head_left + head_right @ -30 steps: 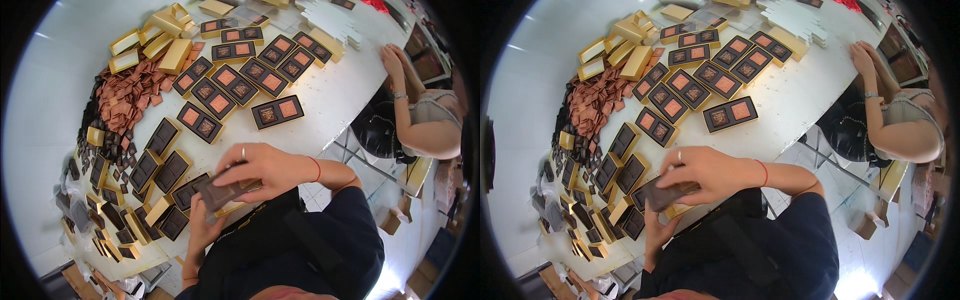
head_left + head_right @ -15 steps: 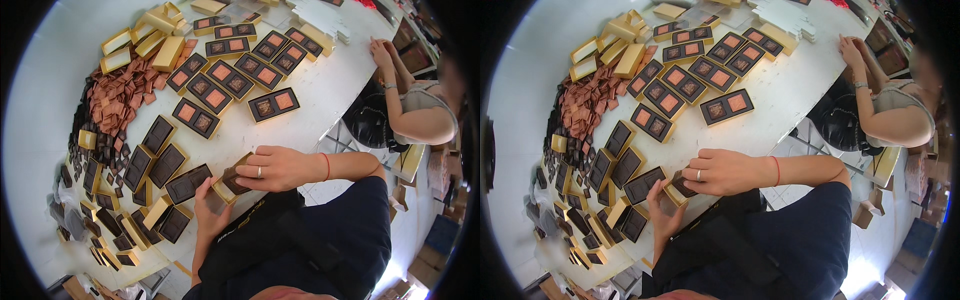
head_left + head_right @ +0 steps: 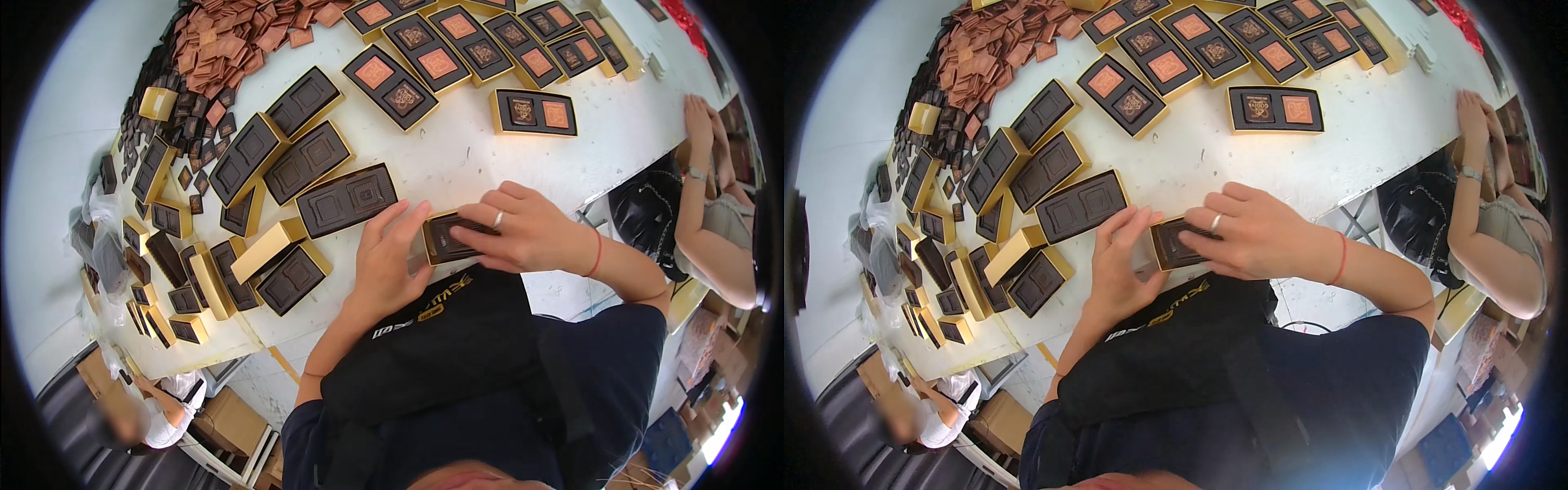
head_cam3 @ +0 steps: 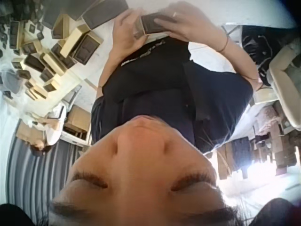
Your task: The person repeatedly picks up small rectangular inserts and places them into open black compact cases on a white table, then closes the cases. The person handles the inserts and cases by hand and stacks the completed units on the table.
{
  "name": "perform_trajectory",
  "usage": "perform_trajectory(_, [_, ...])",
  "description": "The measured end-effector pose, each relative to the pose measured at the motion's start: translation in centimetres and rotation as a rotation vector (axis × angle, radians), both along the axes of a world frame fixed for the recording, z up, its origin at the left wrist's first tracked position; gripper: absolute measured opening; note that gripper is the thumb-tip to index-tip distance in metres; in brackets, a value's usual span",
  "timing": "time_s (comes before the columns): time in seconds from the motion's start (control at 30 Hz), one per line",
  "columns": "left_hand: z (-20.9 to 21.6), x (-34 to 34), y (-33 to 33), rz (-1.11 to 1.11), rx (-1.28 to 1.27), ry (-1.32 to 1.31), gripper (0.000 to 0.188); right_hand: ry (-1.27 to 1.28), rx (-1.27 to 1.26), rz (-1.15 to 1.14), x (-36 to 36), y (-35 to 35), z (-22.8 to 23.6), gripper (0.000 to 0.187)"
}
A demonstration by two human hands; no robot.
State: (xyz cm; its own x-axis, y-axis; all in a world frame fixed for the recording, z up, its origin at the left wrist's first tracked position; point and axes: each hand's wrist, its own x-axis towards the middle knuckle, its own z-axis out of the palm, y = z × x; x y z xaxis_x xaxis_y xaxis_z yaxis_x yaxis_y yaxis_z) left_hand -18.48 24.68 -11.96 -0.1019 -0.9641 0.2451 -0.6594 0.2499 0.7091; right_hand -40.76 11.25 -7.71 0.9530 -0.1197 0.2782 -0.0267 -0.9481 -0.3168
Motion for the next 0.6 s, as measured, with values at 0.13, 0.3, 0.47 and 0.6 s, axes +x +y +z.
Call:
perform_trajectory(0.13, [-0.5, 0.2, 0.4, 0.013, -0.007, -0.045, 0.085, -0.123, 0.019, -0.058, 1.6, 1.0, -2.3, 0.04])
perform_trajectory(0.3, [-0.9, 0.1, 0.5, 0.011, -0.08, -0.021, 0.082, -0.166, 0.015, -0.129, 2.0, 2.0, -2.8, 0.04])
perform_trajectory(0.47, [-1.0, 0.3, 0.4, 0.002, -0.1, -0.01, 0.08, -0.007, 0.064, -0.117, 2.4, 1.8, -2.8, 0.045])
perform_trajectory(0.6, [-0.8, 0.6, 0.4, -0.009, -0.073, -0.034, 0.077, 0.141, 0.033, -0.083, 2.2, 2.2, -3.1, 0.051])
